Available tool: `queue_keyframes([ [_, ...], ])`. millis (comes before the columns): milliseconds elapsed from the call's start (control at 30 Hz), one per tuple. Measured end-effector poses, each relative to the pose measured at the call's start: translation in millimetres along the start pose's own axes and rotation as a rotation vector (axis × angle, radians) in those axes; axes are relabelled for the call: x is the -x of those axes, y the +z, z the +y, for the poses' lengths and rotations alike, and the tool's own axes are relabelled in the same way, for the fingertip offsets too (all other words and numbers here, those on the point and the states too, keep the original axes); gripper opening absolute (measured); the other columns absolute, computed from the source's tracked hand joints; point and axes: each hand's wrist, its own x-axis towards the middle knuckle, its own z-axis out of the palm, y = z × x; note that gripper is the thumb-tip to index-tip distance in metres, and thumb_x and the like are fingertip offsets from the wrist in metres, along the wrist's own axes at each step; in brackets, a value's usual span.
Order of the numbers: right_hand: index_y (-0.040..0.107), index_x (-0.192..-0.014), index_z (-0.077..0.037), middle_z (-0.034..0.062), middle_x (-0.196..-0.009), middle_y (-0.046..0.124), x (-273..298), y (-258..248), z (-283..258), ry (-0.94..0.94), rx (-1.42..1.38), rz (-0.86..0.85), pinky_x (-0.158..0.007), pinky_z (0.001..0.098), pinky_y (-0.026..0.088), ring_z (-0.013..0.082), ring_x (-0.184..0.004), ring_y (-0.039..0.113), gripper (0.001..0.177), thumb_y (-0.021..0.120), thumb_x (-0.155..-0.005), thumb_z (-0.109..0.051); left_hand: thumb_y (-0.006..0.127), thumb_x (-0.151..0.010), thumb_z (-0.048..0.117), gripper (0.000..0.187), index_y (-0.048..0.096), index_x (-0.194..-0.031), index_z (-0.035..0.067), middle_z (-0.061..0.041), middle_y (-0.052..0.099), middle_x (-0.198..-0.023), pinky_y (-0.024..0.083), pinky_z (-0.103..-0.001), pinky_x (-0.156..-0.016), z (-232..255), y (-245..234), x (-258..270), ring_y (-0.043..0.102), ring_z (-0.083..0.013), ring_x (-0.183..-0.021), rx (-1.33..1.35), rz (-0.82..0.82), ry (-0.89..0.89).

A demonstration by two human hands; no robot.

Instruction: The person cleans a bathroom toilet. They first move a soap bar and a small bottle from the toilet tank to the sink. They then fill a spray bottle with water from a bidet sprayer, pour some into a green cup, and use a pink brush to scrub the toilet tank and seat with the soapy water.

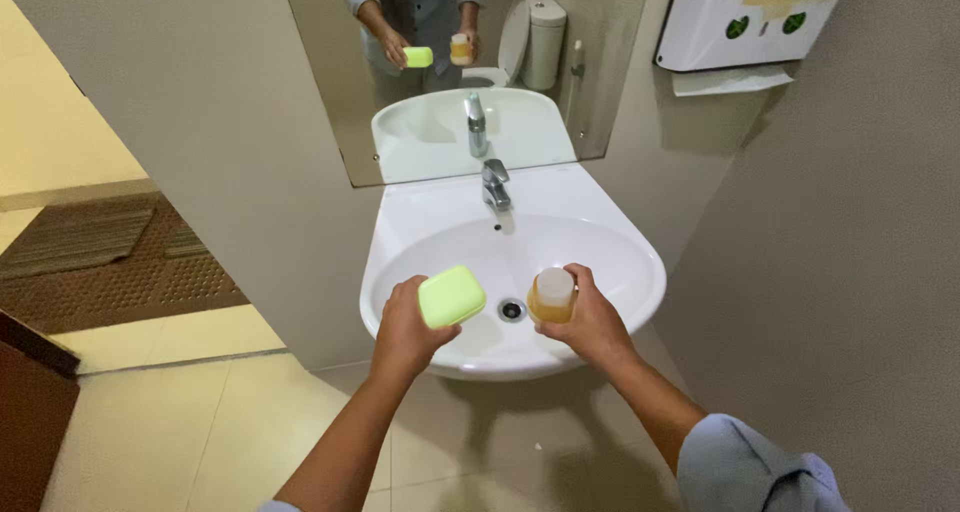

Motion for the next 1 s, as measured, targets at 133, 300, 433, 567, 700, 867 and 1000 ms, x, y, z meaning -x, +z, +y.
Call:
queue_keyframes([
  [133, 0.033, -0.146, -0.015, 0.0164, -0.133, 0.06, -43, 9, -12, 0.029, 0.044, 0.035, -0.106, 0.0417, 0.05, 0.0304, -0.124, 0.062, 0.101, 0.092, -0.065, -0.03, 0.094, -0.061, 0.017, 0.075, 0.056, -0.125, 0.007, -0.013, 0.06, -0.123, 0.05, -0.045, -0.096, -16, -3, -45, 0.059, -0.0336, -0.116, -0.013, 0.008, -0.008],
  [300, 0.035, -0.142, -0.012, 0.0164, -0.129, 0.064, -97, 21, -30, 0.008, -0.055, 0.043, -0.104, 0.0414, 0.051, 0.0298, -0.121, 0.065, 0.096, 0.091, -0.066, -0.028, 0.092, -0.062, 0.017, 0.072, 0.057, -0.124, 0.008, -0.012, 0.061, -0.123, 0.051, -0.043, -0.096, -43, -9, -104, 0.061, -0.032, -0.114, 0.006, -0.004, -0.028],
  [433, 0.033, -0.145, -0.014, 0.0155, -0.131, 0.063, -138, 40, -48, 0.032, -0.011, 0.033, -0.105, 0.04, 0.049, 0.0297, -0.122, 0.064, 0.097, 0.091, -0.067, -0.028, 0.091, -0.063, 0.015, 0.068, 0.058, -0.122, 0.007, -0.014, 0.062, -0.122, 0.05, -0.044, -0.096, -68, -15, -148, 0.059, -0.0327, -0.116, 0.04, 0.009, 0.046],
  [567, 0.035, -0.144, -0.014, 0.013, -0.132, 0.064, -171, 61, -64, 0.021, -0.059, 0.014, -0.105, 0.0387, 0.048, 0.0273, -0.124, 0.062, 0.095, 0.09, -0.067, -0.028, 0.092, -0.066, 0.018, 0.07, 0.056, -0.126, 0.009, -0.013, 0.061, -0.123, 0.048, -0.043, -0.1, -98, -16, -189, 0.056, -0.0314, -0.119, -0.053, -0.056, -0.034],
  [700, 0.033, -0.145, -0.013, 0.0123, -0.133, 0.063, -199, 91, -75, -0.014, -0.112, 0.001, -0.104, 0.0372, 0.049, 0.0263, -0.123, 0.063, 0.098, 0.09, -0.067, -0.026, 0.093, -0.063, 0.017, 0.077, 0.055, -0.129, 0.008, -0.012, 0.06, -0.126, 0.047, -0.042, -0.103, -137, -14, -221, 0.055, -0.031, -0.123, -0.048, -0.029, -0.009],
  [867, 0.037, -0.144, -0.014, 0.0115, -0.135, 0.061, -236, 131, -81, -0.047, -0.111, -0.008, -0.107, 0.0363, 0.047, 0.0254, -0.126, 0.061, 0.093, 0.089, -0.069, -0.024, 0.095, -0.063, 0.018, 0.086, 0.052, -0.136, 0.008, -0.013, 0.058, -0.131, 0.047, -0.041, -0.104, -181, -9, -253, 0.054, -0.0311, -0.125, -0.015, -0.015, -0.058],
  [1000, 0.038, -0.141, -0.014, 0.0103, -0.134, 0.061, -262, 157, -86, -0.049, -0.055, 0.0, -0.105, 0.037, 0.049, 0.0246, -0.126, 0.061, 0.091, 0.09, -0.067, -0.023, 0.097, -0.061, 0.018, 0.092, 0.05, -0.139, 0.006, -0.016, 0.054, -0.137, 0.045, -0.042, -0.105, -206, -6, -271, 0.053, -0.0318, -0.127, 0.017, -0.03, -0.078],
])
